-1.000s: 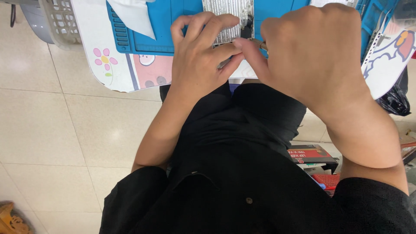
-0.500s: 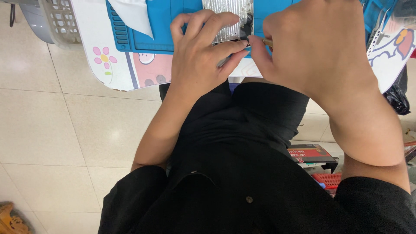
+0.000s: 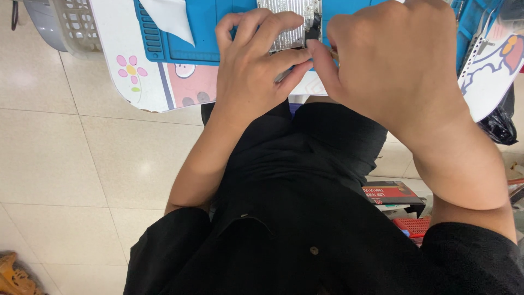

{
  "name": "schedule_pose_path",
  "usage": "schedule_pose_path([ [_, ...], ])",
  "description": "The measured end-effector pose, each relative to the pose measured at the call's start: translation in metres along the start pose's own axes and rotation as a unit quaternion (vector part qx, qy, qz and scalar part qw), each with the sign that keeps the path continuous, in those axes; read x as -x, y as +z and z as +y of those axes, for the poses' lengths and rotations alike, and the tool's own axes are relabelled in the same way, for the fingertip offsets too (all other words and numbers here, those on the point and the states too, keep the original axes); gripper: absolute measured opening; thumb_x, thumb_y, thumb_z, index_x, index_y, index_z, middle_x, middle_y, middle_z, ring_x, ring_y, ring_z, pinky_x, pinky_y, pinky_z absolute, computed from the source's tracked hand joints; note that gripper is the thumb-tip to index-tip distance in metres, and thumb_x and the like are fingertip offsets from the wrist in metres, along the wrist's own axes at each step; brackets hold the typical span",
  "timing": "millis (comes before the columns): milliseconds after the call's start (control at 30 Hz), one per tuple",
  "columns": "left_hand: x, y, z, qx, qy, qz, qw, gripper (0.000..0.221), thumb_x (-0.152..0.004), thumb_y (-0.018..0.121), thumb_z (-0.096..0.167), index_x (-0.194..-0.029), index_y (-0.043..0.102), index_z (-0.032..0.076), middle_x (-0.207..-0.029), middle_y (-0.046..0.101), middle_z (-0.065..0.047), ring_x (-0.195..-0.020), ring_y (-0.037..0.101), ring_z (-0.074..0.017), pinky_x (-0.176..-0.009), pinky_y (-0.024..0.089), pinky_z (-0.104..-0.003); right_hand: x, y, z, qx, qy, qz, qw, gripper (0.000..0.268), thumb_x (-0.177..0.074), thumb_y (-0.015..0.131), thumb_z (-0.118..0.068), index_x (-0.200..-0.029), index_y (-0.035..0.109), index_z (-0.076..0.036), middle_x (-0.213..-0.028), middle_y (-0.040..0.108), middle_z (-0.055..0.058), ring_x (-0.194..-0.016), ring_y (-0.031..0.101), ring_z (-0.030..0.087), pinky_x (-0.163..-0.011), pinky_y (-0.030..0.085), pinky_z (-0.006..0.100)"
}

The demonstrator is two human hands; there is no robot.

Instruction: Repairing a mobile phone by disassembling components on a workbench.

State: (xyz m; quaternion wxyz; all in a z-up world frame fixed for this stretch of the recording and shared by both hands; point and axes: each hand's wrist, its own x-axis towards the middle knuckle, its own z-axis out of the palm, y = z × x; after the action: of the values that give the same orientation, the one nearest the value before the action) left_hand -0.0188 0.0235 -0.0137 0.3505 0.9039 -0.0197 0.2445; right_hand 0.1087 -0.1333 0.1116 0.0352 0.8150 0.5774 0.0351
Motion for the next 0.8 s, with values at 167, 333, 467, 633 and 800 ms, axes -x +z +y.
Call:
schedule_pose_path([
  [167,0.000,0.000,0.001,-0.005,0.001,0.000,1.000,0.011,-0.094,0.086,0.027,-0.100,0.082,0.020,-0.134,0.063,0.004,-0.126,0.052,-0.0220,-0.110,0.030,-0.046,0.003,0.002,0.005,0.000,-0.011,0.006,1.000,0.031,-0.092,0.079,-0.035,-0.071,0.069,-0.015,-0.055,0.052,-0.003,-0.053,0.051,0.016,-0.060,0.040,0.030],
  [333,0.000,-0.001,0.001,-0.002,-0.004,0.000,1.000,0.011,-0.094,0.086,0.027,-0.102,0.083,0.020,-0.135,0.063,0.004,-0.127,0.052,-0.0216,-0.110,0.030,-0.045,-0.001,0.000,0.004,0.008,-0.028,0.018,0.999,0.028,-0.090,0.079,-0.032,-0.069,0.069,-0.016,-0.053,0.051,-0.002,-0.059,0.053,0.019,-0.062,0.041,0.030],
  [467,0.001,0.001,0.000,-0.006,0.003,0.000,1.000,0.011,-0.095,0.086,0.027,-0.103,0.083,0.021,-0.135,0.063,0.004,-0.127,0.052,-0.0218,-0.111,0.029,-0.045,0.002,0.007,0.012,-0.039,-0.023,0.000,0.999,0.037,-0.098,0.080,-0.028,-0.067,0.069,-0.012,-0.054,0.052,0.001,-0.059,0.054,0.021,-0.064,0.042,0.034],
  [633,0.003,0.002,-0.001,-0.003,0.001,-0.003,1.000,0.010,-0.096,0.086,0.027,-0.104,0.083,0.022,-0.136,0.063,0.005,-0.128,0.052,-0.0209,-0.112,0.029,-0.045,0.006,0.009,0.011,-0.033,-0.025,0.006,0.999,0.038,-0.099,0.078,-0.027,-0.064,0.068,-0.014,-0.053,0.051,-0.002,-0.059,0.053,0.020,-0.060,0.041,0.032],
  [800,0.002,0.000,-0.001,-0.011,0.010,-0.002,1.000,0.011,-0.095,0.086,0.027,-0.105,0.083,0.023,-0.137,0.062,0.004,-0.130,0.050,-0.0219,-0.112,0.028,-0.046,0.016,0.026,0.016,0.024,-0.018,0.019,0.999,0.029,-0.095,0.070,-0.027,-0.068,0.068,-0.018,-0.054,0.049,-0.005,-0.054,0.051,0.013,-0.058,0.039,0.027],
])
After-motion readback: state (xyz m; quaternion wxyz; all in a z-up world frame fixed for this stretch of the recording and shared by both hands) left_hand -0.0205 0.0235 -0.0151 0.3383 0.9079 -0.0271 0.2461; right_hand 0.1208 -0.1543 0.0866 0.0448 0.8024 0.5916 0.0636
